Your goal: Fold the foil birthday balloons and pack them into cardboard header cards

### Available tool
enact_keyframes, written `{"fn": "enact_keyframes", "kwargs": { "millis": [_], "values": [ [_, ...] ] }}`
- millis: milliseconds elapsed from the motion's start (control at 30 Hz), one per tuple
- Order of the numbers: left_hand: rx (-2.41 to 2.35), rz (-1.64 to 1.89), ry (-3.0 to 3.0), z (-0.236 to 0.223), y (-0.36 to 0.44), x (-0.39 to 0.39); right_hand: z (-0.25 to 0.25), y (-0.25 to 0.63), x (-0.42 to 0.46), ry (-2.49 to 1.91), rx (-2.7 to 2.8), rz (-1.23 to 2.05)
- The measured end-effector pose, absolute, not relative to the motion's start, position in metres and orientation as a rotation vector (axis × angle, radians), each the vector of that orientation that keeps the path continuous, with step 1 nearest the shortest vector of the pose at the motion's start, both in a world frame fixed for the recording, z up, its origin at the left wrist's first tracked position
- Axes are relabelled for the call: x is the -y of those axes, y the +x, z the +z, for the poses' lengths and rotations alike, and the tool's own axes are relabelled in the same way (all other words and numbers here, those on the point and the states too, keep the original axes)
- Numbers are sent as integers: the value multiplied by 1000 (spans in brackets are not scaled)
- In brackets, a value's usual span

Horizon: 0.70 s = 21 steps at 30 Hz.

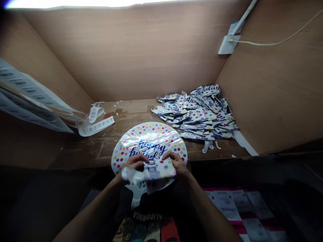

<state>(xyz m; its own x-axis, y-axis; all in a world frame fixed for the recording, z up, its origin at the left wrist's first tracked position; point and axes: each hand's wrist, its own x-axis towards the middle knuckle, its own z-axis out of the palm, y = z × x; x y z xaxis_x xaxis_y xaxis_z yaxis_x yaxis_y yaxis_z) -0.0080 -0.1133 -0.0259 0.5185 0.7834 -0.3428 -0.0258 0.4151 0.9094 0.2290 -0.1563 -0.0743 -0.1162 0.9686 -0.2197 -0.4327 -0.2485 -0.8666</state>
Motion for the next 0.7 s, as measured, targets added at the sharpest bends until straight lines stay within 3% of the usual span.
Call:
{"fn": "enact_keyframes", "kwargs": {
  "millis": [200,367,467,567,700],
  "values": [
    [-928,309,1717,-3,4,92,-56,235,138,-1054,1029,1741],
    [-1043,449,2145,1,5,89,-39,226,125,-1042,1254,1670],
    [-1123,585,2123,1,-16,80,-20,227,96,-1185,1396,1350],
    [-1123,677,2152,-3,-38,73,18,256,35,-1442,1352,788],
    [-718,398,2472,-31,-45,73,60,304,-51,-1609,1296,495]
  ]
}}
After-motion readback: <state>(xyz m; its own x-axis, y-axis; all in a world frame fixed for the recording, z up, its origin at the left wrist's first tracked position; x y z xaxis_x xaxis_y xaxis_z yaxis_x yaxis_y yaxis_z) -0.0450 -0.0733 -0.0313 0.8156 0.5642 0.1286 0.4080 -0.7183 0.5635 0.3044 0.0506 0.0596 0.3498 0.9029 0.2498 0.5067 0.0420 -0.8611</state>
